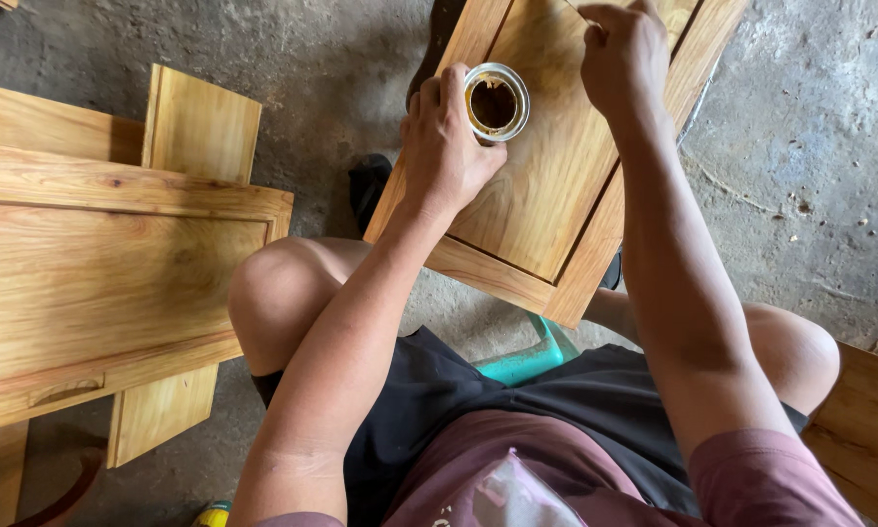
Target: The person applies a dark wood stain to a rectangular wooden panel using a brush. They repeatedly dip the brush into a can of stain and apply it to the surface and edges of the panel.
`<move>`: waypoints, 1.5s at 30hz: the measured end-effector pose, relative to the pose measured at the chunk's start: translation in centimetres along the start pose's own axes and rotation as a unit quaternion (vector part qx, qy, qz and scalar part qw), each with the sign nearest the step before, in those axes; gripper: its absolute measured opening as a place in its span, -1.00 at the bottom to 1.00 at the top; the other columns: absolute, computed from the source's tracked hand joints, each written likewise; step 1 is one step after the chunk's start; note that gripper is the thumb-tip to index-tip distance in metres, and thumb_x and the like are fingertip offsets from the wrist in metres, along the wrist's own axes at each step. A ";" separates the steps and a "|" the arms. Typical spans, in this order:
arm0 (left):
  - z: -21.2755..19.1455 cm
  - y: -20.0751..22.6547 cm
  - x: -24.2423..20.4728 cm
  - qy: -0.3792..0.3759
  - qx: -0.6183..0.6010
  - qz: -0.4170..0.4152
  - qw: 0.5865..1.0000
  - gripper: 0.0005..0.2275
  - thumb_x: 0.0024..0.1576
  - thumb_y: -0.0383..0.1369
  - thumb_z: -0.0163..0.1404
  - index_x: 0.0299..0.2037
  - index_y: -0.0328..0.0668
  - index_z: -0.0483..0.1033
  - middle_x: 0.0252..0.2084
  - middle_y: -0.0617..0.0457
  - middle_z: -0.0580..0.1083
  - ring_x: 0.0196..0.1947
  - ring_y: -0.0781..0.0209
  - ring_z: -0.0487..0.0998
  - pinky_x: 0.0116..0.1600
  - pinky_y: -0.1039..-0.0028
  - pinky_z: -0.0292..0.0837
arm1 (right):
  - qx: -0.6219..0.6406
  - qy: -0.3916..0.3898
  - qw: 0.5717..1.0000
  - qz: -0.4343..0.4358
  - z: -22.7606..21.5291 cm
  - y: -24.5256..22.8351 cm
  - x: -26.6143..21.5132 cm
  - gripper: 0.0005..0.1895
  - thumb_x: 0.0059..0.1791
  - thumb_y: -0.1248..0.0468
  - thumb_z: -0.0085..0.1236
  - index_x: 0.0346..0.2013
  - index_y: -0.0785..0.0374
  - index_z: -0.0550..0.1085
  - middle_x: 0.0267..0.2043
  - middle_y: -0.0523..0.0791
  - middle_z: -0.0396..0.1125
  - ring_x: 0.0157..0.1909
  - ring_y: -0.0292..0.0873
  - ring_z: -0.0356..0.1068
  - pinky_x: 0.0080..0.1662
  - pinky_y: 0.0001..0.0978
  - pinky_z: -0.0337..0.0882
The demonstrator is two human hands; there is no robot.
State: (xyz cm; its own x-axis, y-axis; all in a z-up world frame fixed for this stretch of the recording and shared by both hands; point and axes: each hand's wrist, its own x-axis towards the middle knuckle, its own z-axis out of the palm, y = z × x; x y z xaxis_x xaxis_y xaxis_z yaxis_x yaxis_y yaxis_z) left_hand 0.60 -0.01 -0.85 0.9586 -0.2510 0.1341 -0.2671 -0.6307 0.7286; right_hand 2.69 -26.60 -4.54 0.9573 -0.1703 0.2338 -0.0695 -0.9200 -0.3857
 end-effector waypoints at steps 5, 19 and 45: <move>-0.4 0.1 0.2 0.011 -0.004 0.008 1.000 -0.30 -0.23 -0.34 0.36 0.12 -0.07 0.22 0.00 -0.06 0.41 0.08 -0.08 0.46 0.07 0.00 0.37 | -0.067 0.027 0.997 -0.039 1.7 -1.0 2.2 -0.72 -0.03 0.43 0.27 -0.02 0.24 0.64 -0.08 0.12 0.43 0.00 0.15 0.41 -0.03 -0.01 0.41; -0.4 0.0 0.3 0.004 -0.011 -0.001 1.000 -0.31 -0.21 -0.31 0.38 0.11 -0.05 0.23 -0.01 -0.06 0.41 0.06 -0.06 0.48 0.03 0.02 0.38 | 0.002 -0.115 0.993 -0.010 0.2 -2.1 2.2 -0.74 0.06 0.36 0.15 0.00 0.13 0.67 -0.20 0.06 0.50 -0.26 -0.12 0.45 -0.12 -0.16 0.48; -0.7 0.5 0.2 0.021 -0.019 0.018 0.999 -0.30 -0.23 -0.37 0.36 0.14 -0.10 0.24 0.03 -0.10 0.41 0.12 -0.15 0.44 0.08 0.00 0.38 | -0.006 0.039 0.988 0.152 -1.5 2.0 -2.4 -0.76 0.04 0.38 0.21 -0.01 0.15 0.65 -0.12 -0.02 0.35 -0.17 -0.10 0.40 -0.09 -0.24 0.42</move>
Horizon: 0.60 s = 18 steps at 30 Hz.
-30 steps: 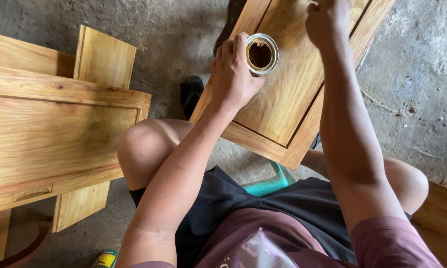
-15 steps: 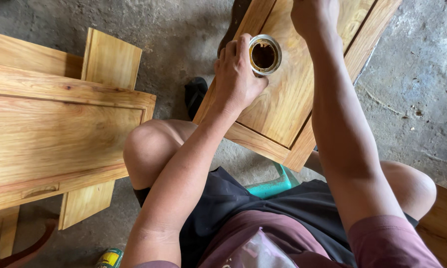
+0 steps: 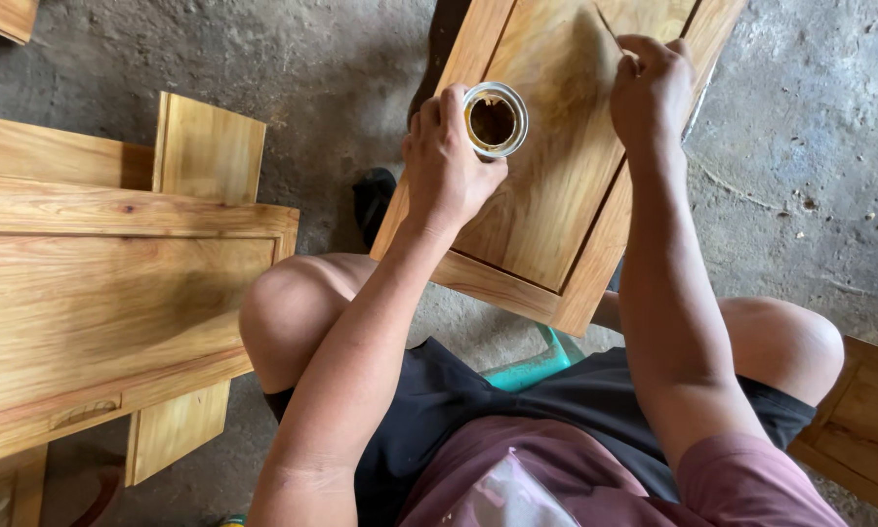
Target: The person applies a dark wood stain to a rectangular wooden panel using a brush. They repeatedly dip the brush into a can of stain and apply it to the surface and edges of the panel.
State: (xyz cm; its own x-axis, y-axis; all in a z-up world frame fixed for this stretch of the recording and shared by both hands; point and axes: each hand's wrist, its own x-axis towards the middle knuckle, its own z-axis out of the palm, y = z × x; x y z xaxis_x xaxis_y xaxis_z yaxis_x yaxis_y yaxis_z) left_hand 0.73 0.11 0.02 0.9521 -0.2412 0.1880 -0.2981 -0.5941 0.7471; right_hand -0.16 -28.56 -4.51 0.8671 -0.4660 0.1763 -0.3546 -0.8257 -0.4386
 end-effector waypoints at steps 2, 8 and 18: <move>0.1 -0.1 -0.1 -0.005 0.009 -0.006 1.000 -0.29 -0.24 -0.37 0.37 0.14 -0.10 0.24 0.04 -0.11 0.40 0.13 -0.15 0.44 0.07 -0.02 0.37 | 0.002 0.025 0.999 -0.037 1.1 -0.9 -0.6 -0.73 0.02 0.39 0.25 0.00 0.14 0.67 -0.14 0.00 0.33 -0.14 -0.07 0.37 -0.05 -0.23 0.42; 0.2 0.0 0.2 -0.016 -0.006 -0.013 1.000 -0.31 -0.19 -0.36 0.35 0.16 -0.09 0.24 0.06 -0.09 0.41 0.15 -0.14 0.43 0.11 0.00 0.38 | 0.025 -0.061 0.996 -0.059 0.7 -3.4 -2.2 -0.72 0.03 0.39 0.24 0.00 0.09 0.69 -0.19 -0.04 0.33 -0.11 -0.10 0.35 -0.01 -0.25 0.39; 0.2 -0.3 -0.1 -0.024 0.013 -0.013 1.000 -0.26 -0.21 -0.36 0.36 0.19 -0.09 0.21 0.08 -0.10 0.39 0.17 -0.14 0.41 0.08 -0.06 0.35 | -0.020 -0.109 0.993 -0.030 0.3 -2.8 -1.0 -0.71 0.14 0.36 0.07 0.07 0.03 0.65 -0.16 -0.07 0.33 -0.20 -0.26 0.27 -0.18 -0.39 0.36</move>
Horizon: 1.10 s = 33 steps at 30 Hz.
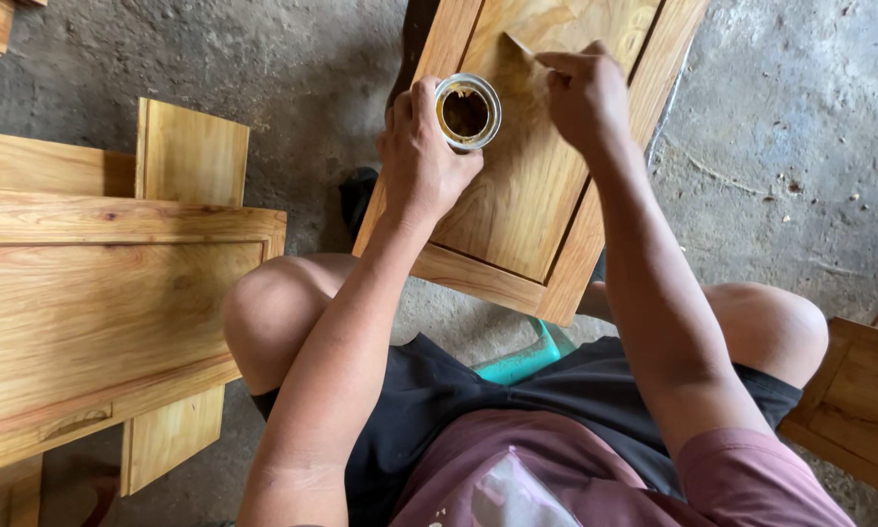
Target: The person applies a dark wood stain to a rectangular wooden panel using a brush. They repeatedly dip the brush into a can of stain and apply it to the surface and edges of the panel.
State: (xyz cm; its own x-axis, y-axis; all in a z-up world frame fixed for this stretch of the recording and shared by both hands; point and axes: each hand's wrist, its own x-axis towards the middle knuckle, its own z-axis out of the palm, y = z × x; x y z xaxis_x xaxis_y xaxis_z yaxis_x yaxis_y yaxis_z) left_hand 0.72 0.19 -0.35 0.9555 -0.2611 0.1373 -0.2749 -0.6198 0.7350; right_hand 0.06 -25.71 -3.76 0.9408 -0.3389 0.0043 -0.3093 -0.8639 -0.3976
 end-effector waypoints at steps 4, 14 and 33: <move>0.0 0.0 -0.2 0.007 0.005 0.005 1.000 -0.28 -0.20 -0.36 0.36 0.17 -0.06 0.22 0.09 -0.09 0.39 0.17 -0.13 0.41 0.08 -0.05 0.36 | -0.005 0.037 0.998 0.042 -2.0 2.3 1.0 -0.68 0.13 0.38 0.05 0.14 0.08 0.60 -0.09 -0.07 0.29 -0.17 -0.24 0.26 -0.16 -0.33 0.38; 0.2 0.2 0.1 -0.011 0.008 -0.018 1.000 -0.33 -0.18 -0.36 0.34 0.15 -0.04 0.23 0.05 -0.05 0.38 0.15 -0.11 0.41 0.08 -0.04 0.35 | 0.018 -0.039 0.998 0.045 -2.7 1.3 -0.6 -0.63 0.06 0.38 0.10 0.09 -0.06 0.60 -0.05 -0.15 0.35 -0.22 -0.27 0.33 -0.15 -0.36 0.43; 0.1 -1.5 -1.1 0.051 -0.073 0.090 0.992 -0.31 -0.12 -0.30 0.44 0.18 -0.17 0.30 0.00 -0.10 0.51 0.06 -0.12 0.48 0.19 0.10 0.38 | 0.075 0.037 0.995 0.050 -12.4 8.0 -23.6 -0.81 0.12 0.38 0.21 0.02 0.27 0.63 -0.12 0.01 0.46 -0.15 -0.10 0.49 -0.13 -0.31 0.46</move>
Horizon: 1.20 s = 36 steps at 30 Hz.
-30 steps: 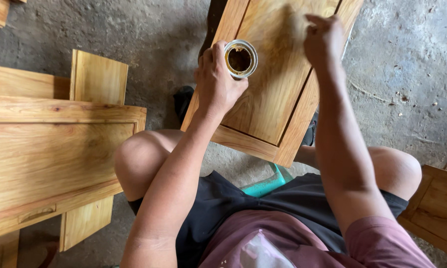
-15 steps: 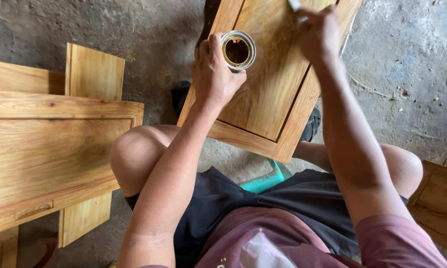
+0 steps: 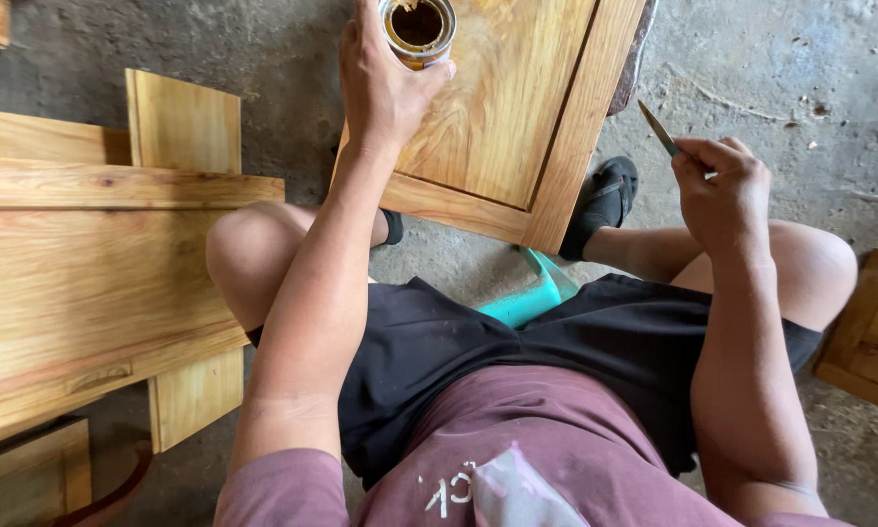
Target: The person applies a dark wood stain to a rectangular wooden panel using a brush. They repeatedly dip the brush into a can of stain and apply it to the surface and edges of the panel.
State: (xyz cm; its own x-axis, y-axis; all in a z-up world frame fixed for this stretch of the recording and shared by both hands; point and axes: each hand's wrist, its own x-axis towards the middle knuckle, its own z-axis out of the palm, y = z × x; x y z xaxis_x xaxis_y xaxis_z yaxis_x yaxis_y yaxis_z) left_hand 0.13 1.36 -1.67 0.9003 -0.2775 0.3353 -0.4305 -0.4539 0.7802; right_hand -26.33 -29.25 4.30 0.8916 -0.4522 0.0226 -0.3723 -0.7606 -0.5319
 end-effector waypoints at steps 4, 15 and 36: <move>-1.9 0.4 -1.1 -0.005 -0.009 -0.014 1.000 -0.41 -0.07 -0.26 0.43 0.08 -0.17 0.34 -0.01 -0.07 0.52 0.07 -0.06 0.52 0.20 0.15 0.42 | 0.010 -0.008 1.000 0.015 2.3 1.4 -1.5 -0.84 0.11 0.38 0.20 -0.02 0.30 0.62 -0.18 0.02 0.45 -0.25 -0.06 0.46 -0.21 -0.24 0.43; -1.8 -4.1 -3.6 -0.032 -0.022 0.036 0.999 -0.32 0.01 -0.24 0.36 0.27 -0.15 0.21 0.15 -0.10 0.40 0.23 -0.09 0.39 0.34 0.06 0.28 | -0.067 0.015 0.988 -0.135 9.7 -5.0 4.1 -0.74 0.07 0.35 0.15 0.02 0.09 0.65 -0.19 -0.01 0.35 -0.15 0.02 0.40 -0.14 -0.12 0.42; 0.0 -4.7 -3.8 0.030 -0.033 0.068 0.997 -0.20 0.01 -0.34 0.40 0.39 -0.14 0.11 0.17 -0.15 0.34 0.23 -0.17 0.34 0.37 0.06 0.27 | -0.111 -0.065 0.973 -0.191 11.3 -8.3 1.8 -0.68 0.06 0.39 0.08 0.00 0.05 0.67 -0.23 -0.01 0.28 -0.12 0.03 0.31 -0.17 -0.11 0.38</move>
State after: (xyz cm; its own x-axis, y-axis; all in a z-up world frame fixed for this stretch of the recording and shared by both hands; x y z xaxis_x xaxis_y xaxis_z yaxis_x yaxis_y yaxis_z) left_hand -1.25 4.50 -6.59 0.8367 -0.2806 0.4703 -0.5459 -0.3577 0.7577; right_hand -18.76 -18.49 -0.87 0.9956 -0.0646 0.0683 -0.0405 -0.9503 -0.3086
